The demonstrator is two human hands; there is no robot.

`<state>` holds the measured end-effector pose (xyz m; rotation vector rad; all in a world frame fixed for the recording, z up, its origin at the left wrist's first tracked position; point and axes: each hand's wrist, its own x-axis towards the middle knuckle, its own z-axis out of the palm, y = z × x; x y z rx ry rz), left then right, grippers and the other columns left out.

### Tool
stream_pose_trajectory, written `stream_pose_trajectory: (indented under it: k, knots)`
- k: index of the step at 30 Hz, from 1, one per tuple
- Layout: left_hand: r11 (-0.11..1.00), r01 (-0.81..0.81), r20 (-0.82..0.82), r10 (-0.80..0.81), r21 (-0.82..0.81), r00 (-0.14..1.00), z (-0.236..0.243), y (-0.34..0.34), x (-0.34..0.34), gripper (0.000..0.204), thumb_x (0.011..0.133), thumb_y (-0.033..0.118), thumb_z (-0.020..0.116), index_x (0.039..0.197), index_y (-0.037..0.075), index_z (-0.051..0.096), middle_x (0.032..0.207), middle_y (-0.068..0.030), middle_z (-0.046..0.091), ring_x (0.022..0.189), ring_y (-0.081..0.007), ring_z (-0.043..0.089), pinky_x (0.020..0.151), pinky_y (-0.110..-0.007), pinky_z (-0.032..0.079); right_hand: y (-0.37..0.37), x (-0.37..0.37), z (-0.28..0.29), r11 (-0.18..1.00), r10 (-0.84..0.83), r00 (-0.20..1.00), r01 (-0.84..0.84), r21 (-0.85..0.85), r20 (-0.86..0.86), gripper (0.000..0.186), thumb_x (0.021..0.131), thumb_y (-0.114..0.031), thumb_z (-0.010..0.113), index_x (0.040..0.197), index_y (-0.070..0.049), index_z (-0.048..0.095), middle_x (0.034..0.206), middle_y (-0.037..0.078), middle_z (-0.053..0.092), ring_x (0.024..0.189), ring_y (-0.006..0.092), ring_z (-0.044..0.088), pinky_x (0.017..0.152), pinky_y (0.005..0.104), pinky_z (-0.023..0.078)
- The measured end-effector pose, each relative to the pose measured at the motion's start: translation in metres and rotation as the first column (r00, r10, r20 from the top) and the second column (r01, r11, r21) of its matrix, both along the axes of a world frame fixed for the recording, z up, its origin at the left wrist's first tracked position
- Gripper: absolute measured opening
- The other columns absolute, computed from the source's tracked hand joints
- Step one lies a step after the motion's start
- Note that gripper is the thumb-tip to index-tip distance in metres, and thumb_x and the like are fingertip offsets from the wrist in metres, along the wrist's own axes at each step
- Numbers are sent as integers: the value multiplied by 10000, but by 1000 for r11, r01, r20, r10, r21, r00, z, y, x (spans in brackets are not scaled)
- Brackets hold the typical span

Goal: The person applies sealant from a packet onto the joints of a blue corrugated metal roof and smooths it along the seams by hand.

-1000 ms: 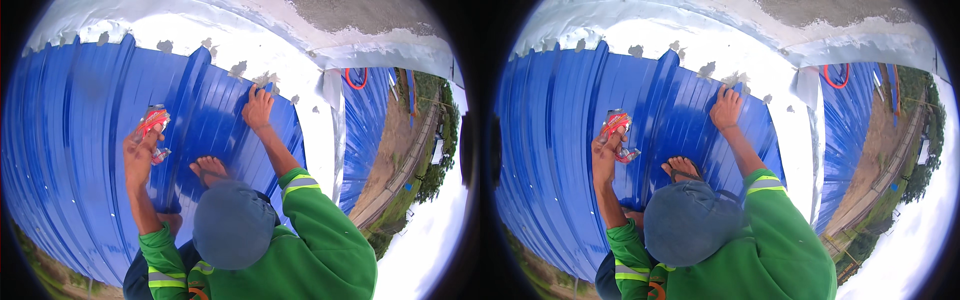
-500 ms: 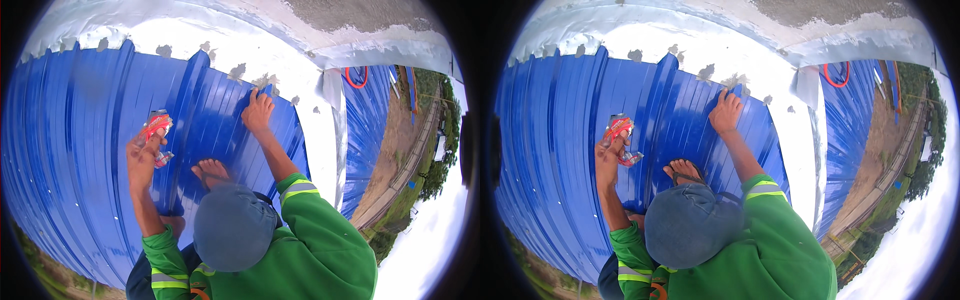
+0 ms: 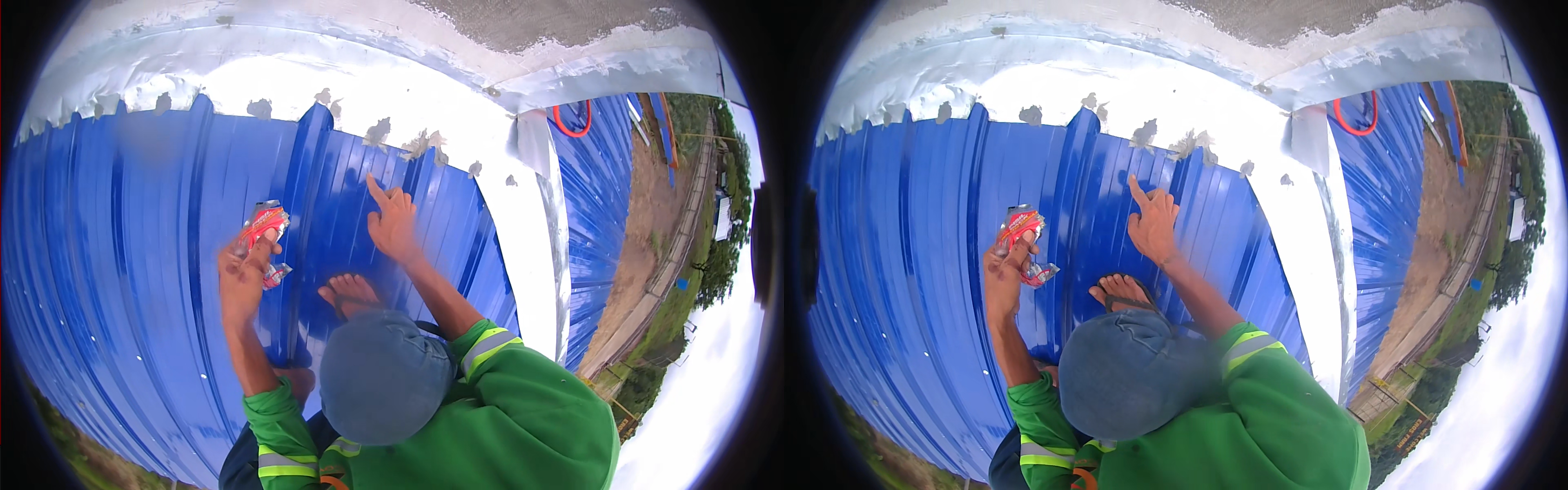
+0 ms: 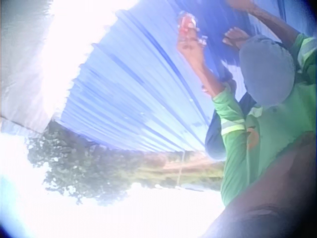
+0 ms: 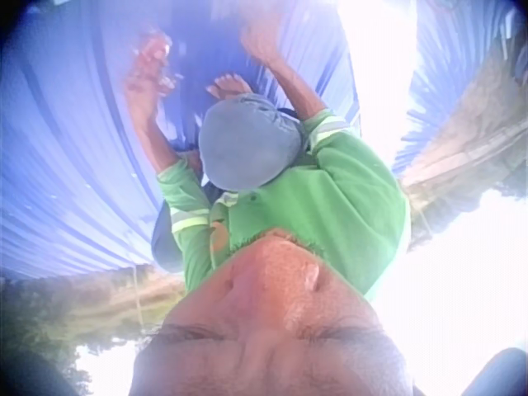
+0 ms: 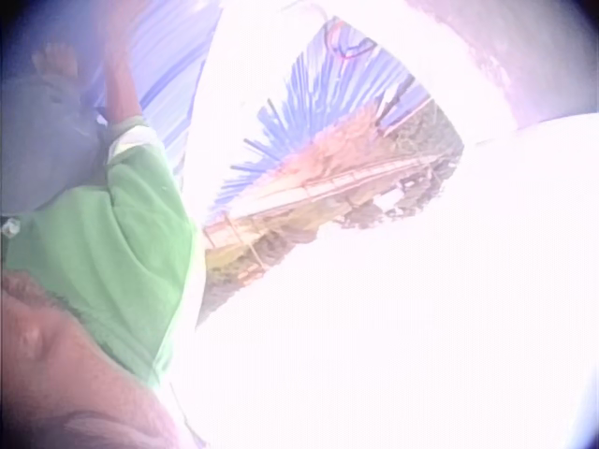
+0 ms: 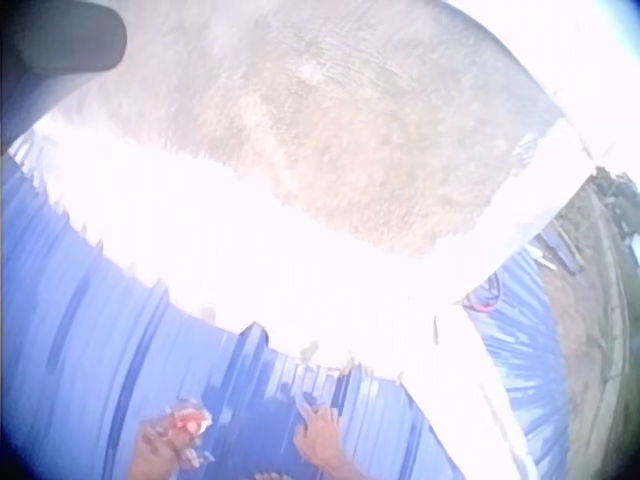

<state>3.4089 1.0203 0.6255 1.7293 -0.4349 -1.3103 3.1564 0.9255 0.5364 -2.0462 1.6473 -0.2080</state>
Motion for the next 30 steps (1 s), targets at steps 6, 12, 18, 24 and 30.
stream_pose_trajectory:
  k: [6,12,18,24,30]
  knots:
    - [997,29,-14,-30,-66,999,3,-2,-11,242,988,227,653,1099,24,724,688,60,590,528,17,363,457,-208,290,21,29,49,992,101,937,-121,38,333,643,811,-5,518,1432,-160,570,989,101,506,950,244,463,892,374,381]
    - [994,-23,30,27,-109,999,11,-6,-16,218,986,230,651,1082,50,730,729,38,634,551,-1,408,477,-210,318,20,44,80,947,33,836,-201,250,547,660,812,35,471,1438,-150,565,981,64,484,943,197,443,879,303,397]
    - [988,-126,61,131,-90,989,11,-6,-19,181,954,203,689,1018,38,722,713,44,581,555,-5,381,483,-216,280,19,52,91,914,-71,702,-239,329,708,673,790,78,456,1410,-143,593,956,42,479,913,187,422,864,307,381]
    - [984,-130,60,138,-123,989,4,-4,-15,261,958,232,688,1066,-4,717,754,2,628,639,-51,511,552,-225,394,18,51,93,878,-94,707,-273,393,701,654,805,76,427,1397,-139,603,955,24,470,893,164,407,856,289,378]
    - [977,-173,69,182,-123,981,11,-9,-20,278,906,243,765,1074,25,732,769,22,612,664,-46,506,576,-224,375,13,49,98,886,-70,712,-278,371,699,662,798,65,433,1401,-152,602,961,25,474,897,161,412,856,282,378]
